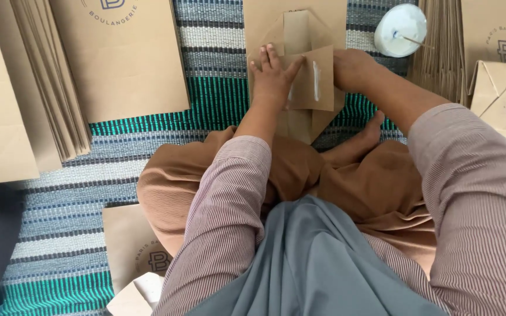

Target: Applying glue to paper bags and attaching paper handles to them.

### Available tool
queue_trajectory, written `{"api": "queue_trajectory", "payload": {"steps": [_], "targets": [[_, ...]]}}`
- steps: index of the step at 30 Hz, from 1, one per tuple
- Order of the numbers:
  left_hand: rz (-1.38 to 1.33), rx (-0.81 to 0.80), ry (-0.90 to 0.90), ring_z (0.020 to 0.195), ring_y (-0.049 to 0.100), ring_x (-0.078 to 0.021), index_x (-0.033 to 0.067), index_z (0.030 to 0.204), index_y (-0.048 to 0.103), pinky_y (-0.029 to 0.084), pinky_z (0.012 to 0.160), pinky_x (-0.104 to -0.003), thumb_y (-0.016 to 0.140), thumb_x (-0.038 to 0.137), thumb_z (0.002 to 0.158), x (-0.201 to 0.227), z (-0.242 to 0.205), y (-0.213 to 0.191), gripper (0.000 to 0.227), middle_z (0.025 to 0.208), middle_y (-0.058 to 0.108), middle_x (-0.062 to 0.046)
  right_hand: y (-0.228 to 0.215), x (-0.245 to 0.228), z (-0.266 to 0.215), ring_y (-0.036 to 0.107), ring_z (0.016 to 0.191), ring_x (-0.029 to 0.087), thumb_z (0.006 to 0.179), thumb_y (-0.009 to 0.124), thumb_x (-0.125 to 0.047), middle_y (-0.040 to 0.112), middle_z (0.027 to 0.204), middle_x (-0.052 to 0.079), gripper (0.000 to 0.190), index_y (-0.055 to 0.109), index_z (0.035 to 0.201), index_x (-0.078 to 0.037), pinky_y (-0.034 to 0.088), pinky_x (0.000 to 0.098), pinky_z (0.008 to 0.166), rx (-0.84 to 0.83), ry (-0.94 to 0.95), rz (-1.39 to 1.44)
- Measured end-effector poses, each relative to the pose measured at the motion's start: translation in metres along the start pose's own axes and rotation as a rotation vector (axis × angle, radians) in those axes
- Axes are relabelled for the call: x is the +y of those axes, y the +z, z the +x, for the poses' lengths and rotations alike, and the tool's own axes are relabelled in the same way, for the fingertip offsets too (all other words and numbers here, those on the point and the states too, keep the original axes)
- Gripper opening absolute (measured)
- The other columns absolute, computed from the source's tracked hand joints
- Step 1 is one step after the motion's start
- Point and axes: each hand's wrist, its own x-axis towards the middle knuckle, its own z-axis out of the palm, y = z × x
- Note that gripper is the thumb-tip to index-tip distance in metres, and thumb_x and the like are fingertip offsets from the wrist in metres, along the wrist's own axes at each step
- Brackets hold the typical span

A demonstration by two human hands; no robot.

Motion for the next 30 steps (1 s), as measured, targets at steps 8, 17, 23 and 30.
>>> {"api": "queue_trajectory", "payload": {"steps": [8,17,23,30], "targets": [[0.011,-0.005,0.006,0.152,-0.005,-0.0597,0.0483,0.162,-0.009,0.02,0.12,-0.072,0.086,0.048,0.085,0.001,-0.004,-0.003,0.123,0.16,-0.014,-0.043,0.016,0.047,-0.05,0.065,0.09,0.037,0.09,0.073,-0.002,0.068,0.105,0.012,0.037,0.075,0.122,-0.019,0.051,0.0494,0.055,0.53,-0.37,-0.075],[-0.056,-0.063,-0.099,0.156,-0.008,-0.0511,0.0403,0.161,-0.019,0.013,0.122,-0.072,0.033,0.07,0.106,0.013,0.022,0.007,0.081,0.167,-0.017,-0.032,0.013,0.049,-0.057,0.064,0.088,0.033,0.082,0.078,-0.002,0.067,0.103,0.006,0.039,0.073,0.116,-0.02,0.054,0.0465,0.065,0.494,-0.355,-0.164],[-0.048,-0.188,-0.105,0.154,-0.014,-0.0551,0.049,0.163,-0.01,0.01,0.121,-0.074,0.04,0.058,0.109,0.017,0.012,-0.019,0.074,0.166,-0.021,-0.033,0.005,0.048,-0.051,0.067,0.093,0.032,0.082,0.083,-0.01,0.07,0.109,0.007,0.032,0.072,0.111,-0.02,0.057,0.0433,0.069,0.494,-0.345,-0.224],[0.119,-0.198,-0.122,0.154,-0.005,-0.0604,0.0537,0.162,-0.006,0.004,0.12,-0.073,0.063,0.033,0.104,0.026,0.0,-0.031,0.093,0.166,-0.01,-0.041,-0.014,0.062,-0.018,0.066,0.089,0.026,0.092,0.071,-0.021,0.064,0.107,0.001,0.042,0.06,0.13,-0.033,0.055,0.0411,0.07,0.249,-0.194,-0.482]]}}
